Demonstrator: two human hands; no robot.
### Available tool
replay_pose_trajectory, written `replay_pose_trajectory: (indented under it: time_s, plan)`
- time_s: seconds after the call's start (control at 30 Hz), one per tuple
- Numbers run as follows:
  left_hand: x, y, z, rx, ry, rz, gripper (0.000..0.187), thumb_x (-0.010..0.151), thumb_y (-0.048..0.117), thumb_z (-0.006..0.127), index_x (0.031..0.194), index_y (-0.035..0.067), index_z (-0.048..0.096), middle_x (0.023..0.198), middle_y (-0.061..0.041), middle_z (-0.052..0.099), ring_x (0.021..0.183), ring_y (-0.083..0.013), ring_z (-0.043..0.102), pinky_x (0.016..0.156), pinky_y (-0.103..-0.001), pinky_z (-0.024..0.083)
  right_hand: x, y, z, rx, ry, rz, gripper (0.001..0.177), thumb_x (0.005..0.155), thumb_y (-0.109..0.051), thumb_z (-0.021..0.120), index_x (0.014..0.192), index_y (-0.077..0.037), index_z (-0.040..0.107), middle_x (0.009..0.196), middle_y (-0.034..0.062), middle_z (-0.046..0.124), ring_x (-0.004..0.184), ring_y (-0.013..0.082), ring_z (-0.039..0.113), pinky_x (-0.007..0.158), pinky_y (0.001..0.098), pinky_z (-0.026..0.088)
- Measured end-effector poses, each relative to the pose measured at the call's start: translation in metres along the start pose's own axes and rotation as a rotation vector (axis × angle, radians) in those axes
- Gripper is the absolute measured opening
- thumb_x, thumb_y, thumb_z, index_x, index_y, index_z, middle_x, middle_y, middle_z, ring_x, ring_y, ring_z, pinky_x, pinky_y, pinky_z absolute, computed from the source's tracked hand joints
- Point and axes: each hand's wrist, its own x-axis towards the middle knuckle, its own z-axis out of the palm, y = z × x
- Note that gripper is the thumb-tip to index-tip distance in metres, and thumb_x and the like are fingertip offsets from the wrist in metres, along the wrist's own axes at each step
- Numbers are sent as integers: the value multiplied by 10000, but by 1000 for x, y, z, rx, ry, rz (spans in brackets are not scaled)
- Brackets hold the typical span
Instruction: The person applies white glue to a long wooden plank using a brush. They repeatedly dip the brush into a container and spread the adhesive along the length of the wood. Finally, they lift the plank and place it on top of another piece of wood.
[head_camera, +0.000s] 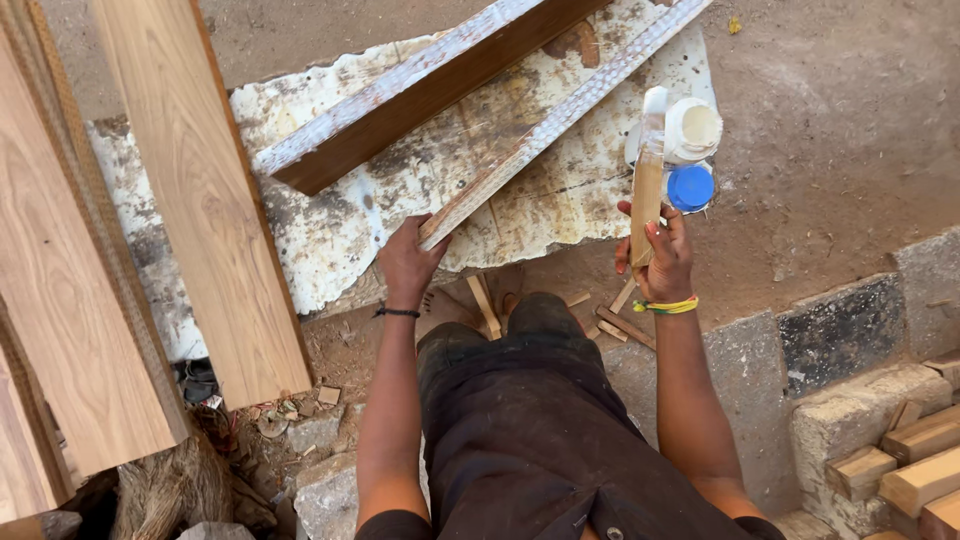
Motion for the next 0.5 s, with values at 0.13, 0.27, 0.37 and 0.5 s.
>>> replay_pose_trajectory:
  time_s: [0.13, 0.27, 0.37, 0.5]
  plan:
    - [4, -2, 2, -10, 9, 72, 512, 780, 420, 895, 1121, 104, 681, 928, -116, 757, 802, -290, 724, 693, -403, 569, -18, 20, 27, 50, 35, -122, 389, 1043, -198, 609, 1354, -61, 418, 1137, 184, 620, 594, 198, 603, 440, 303, 447]
    - [8, -5, -1, -15, -46, 59, 533, 789, 423, 888, 1186, 125, 695, 921, -114, 759, 788, -286, 726, 706, -409, 572, -37, 28, 45, 46, 60, -133, 401, 1011, -191, 576, 1369, -39, 480, 1096, 158, 630, 568, 187, 587, 428, 292, 434]
    - [5, -4, 1, -4, -65, 56, 549, 777, 417, 896, 1209, 140, 700, 912, -124, 755, 790, -295, 724, 712, -417, 571, -42, 32, 52, 9, 77, -128, 385, 1058, -216, 544, 1383, -13, 507, 1118, 165, 635, 604, 198, 601, 461, 298, 451]
    - [5, -3, -1, -75, 23, 107, 528, 756, 357, 901, 1200, 147, 706, 958, -123, 765, 815, -314, 724, 725, -426, 572, -41, 49, 64, -29, 55, -104, 480, 1085, -292, 524, 1497, -58, 451, 1142, 180, 648, 643, 195, 612, 542, 305, 493]
